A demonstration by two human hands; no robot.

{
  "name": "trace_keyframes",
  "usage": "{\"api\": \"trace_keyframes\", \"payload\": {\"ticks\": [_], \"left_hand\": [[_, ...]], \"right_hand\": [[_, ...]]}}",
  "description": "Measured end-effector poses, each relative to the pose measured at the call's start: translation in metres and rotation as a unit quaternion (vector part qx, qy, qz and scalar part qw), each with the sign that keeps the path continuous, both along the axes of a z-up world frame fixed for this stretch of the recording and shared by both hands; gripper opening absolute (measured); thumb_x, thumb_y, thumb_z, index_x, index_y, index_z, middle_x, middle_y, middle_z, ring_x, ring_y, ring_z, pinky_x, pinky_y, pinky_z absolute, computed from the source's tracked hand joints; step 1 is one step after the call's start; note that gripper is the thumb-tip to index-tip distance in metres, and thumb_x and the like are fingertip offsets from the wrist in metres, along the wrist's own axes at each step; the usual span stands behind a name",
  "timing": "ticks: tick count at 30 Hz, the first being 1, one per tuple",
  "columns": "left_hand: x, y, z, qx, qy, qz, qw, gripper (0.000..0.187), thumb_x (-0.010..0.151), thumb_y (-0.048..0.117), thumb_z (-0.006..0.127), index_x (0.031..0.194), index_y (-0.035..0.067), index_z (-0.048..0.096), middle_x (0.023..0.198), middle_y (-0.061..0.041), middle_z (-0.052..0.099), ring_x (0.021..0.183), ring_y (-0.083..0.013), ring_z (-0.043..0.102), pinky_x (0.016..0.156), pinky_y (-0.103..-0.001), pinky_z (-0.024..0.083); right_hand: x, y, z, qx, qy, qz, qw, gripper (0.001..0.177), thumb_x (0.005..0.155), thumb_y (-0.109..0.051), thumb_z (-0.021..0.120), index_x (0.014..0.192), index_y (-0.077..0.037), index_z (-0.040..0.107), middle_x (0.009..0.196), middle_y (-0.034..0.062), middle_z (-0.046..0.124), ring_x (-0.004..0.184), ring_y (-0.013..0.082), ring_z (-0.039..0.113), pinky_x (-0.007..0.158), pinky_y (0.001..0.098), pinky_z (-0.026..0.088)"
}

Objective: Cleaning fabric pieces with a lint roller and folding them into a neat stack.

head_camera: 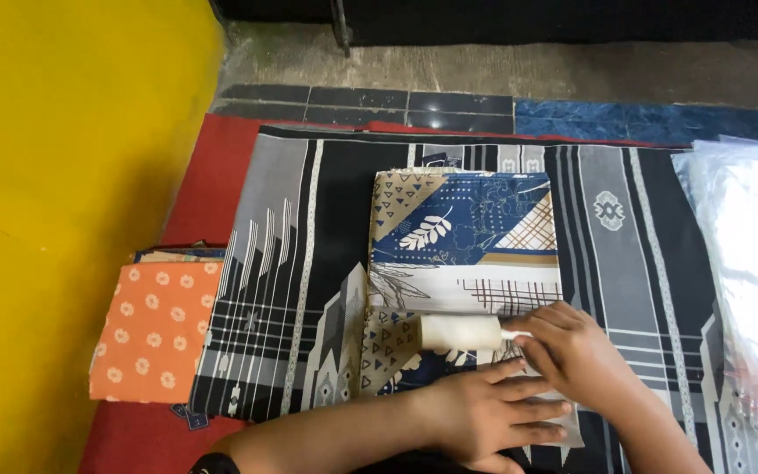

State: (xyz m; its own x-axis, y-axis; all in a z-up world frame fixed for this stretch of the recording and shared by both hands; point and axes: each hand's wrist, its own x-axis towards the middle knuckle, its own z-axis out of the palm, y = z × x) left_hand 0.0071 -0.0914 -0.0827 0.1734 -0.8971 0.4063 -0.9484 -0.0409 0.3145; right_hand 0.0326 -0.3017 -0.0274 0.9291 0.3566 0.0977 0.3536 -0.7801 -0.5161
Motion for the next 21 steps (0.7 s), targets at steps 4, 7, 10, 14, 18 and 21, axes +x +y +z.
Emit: {"api": "trace_keyframes", "payload": {"ticks": [4, 7, 10, 14, 18, 21], "left_hand": [[0.003, -0.001, -0.008, 0.017, 0.020, -0.007, 1.000, 0.063, 0.095, 0.055, 0.043, 0.146, 0.021, 0.060, 0.163, -0.004, 0.052, 0.156, -0.0265, 0.048, 0.137, -0.054, 0.023], [0.006, -0.003, -0.012, 0.052, -0.003, -0.023, 0.998, 0.065, 0.096, 0.056, 0.043, 0.153, 0.026, 0.052, 0.169, -0.001, 0.044, 0.162, -0.0248, 0.039, 0.138, -0.057, 0.021], [0.005, 0.000, -0.009, 0.018, 0.006, -0.002, 1.000, 0.064, 0.092, 0.055, 0.050, 0.147, 0.025, 0.059, 0.164, -0.001, 0.052, 0.157, -0.0239, 0.049, 0.137, -0.056, 0.026], [0.006, -0.002, -0.013, 0.021, 0.021, -0.022, 0.999, 0.064, 0.094, 0.053, 0.048, 0.149, 0.022, 0.056, 0.165, -0.004, 0.050, 0.159, -0.0275, 0.046, 0.138, -0.058, 0.027], [0.004, -0.002, -0.012, 0.020, 0.029, -0.020, 0.999, 0.061, 0.097, 0.052, 0.043, 0.148, 0.022, 0.058, 0.165, -0.004, 0.051, 0.160, -0.0268, 0.044, 0.140, -0.057, 0.022], [0.005, -0.007, -0.022, 0.090, -0.028, -0.020, 0.995, 0.064, 0.096, 0.059, 0.043, 0.154, 0.031, 0.048, 0.170, 0.002, 0.040, 0.163, -0.0217, 0.033, 0.137, -0.057, 0.015]], "right_hand": [[0.029, 0.009, -0.002, -0.002, -0.055, -0.004, 0.999, 0.020, 0.081, -0.008, 0.069, 0.098, -0.012, 0.078, 0.083, 0.0029, 0.076, 0.078, 0.0209, 0.069, 0.074, 0.0353, 0.056], [0.062, 0.008, -0.009, 0.000, -0.098, -0.038, 0.994, 0.017, 0.084, -0.006, 0.070, 0.099, -0.007, 0.077, 0.074, 0.0047, 0.071, 0.070, 0.0222, 0.062, 0.071, 0.0358, 0.053], [0.093, 0.003, -0.022, -0.034, -0.122, -0.087, 0.988, 0.022, 0.087, -0.010, 0.071, 0.108, -0.011, 0.080, 0.088, 0.0058, 0.076, 0.077, 0.0212, 0.065, 0.074, 0.0347, 0.055], [0.119, 0.002, -0.030, -0.076, -0.162, -0.147, 0.973, 0.022, 0.090, -0.005, 0.073, 0.112, -0.008, 0.076, 0.087, 0.0074, 0.072, 0.076, 0.0237, 0.063, 0.076, 0.0357, 0.054], [0.107, 0.008, -0.012, -0.096, -0.208, -0.125, 0.965, 0.020, 0.092, -0.002, 0.072, 0.111, -0.009, 0.073, 0.086, 0.0041, 0.068, 0.071, 0.0184, 0.056, 0.076, 0.0330, 0.046], [0.070, 0.021, 0.008, 0.045, -0.073, -0.039, 0.996, 0.025, 0.084, -0.002, 0.069, 0.108, -0.002, 0.074, 0.093, 0.0093, 0.076, 0.065, 0.0170, 0.061, 0.074, 0.0325, 0.056]]}}
